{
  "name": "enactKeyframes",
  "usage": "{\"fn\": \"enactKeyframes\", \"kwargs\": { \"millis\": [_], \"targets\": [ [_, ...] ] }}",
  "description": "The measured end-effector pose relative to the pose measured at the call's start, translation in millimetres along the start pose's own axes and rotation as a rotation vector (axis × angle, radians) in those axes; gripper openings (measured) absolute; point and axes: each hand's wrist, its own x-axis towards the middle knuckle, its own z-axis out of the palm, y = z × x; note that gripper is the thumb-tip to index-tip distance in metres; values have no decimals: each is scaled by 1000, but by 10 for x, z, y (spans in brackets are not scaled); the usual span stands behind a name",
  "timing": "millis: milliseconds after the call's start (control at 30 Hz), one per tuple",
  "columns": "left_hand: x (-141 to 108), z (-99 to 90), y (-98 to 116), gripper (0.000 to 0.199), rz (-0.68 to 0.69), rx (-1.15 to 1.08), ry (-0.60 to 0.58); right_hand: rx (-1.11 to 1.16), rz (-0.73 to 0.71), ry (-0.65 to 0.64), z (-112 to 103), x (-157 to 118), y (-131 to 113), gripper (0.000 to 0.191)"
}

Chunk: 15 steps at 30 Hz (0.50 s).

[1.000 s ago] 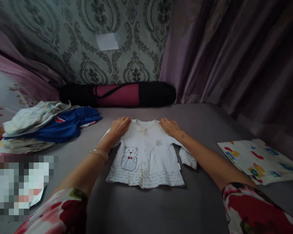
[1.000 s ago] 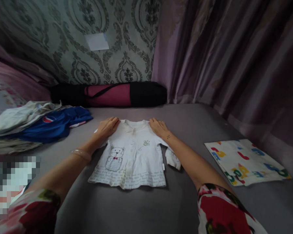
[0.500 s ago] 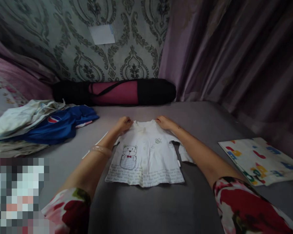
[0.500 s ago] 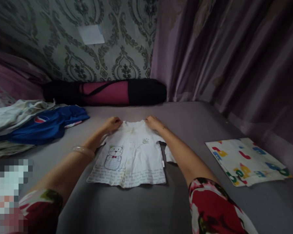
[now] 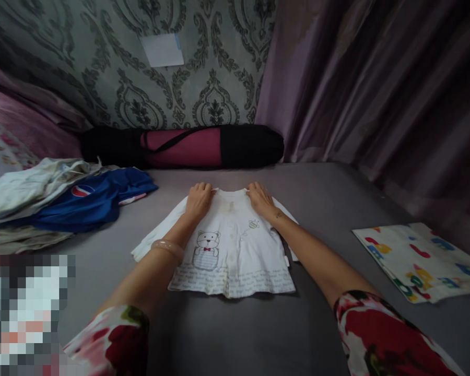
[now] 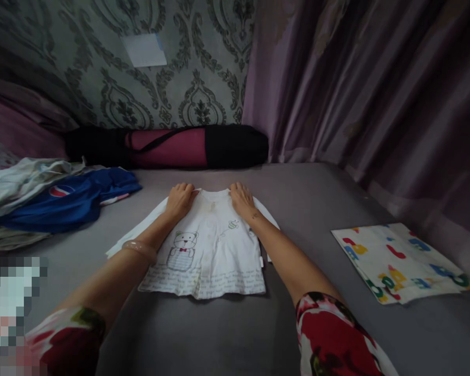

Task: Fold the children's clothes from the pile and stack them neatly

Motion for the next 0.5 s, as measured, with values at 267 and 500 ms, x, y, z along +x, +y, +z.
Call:
{"fn": "enactKeyframes", "kwargs": {
  "millis": [267, 500],
  "targets": [
    [53, 89, -8, 34, -15, 50, -197, -81, 17, -59, 71, -5, -51, 26],
    [40, -151, 163, 32, -122, 79, -241, 281, 90, -231, -220, 47, 276, 36]
  ]
}}
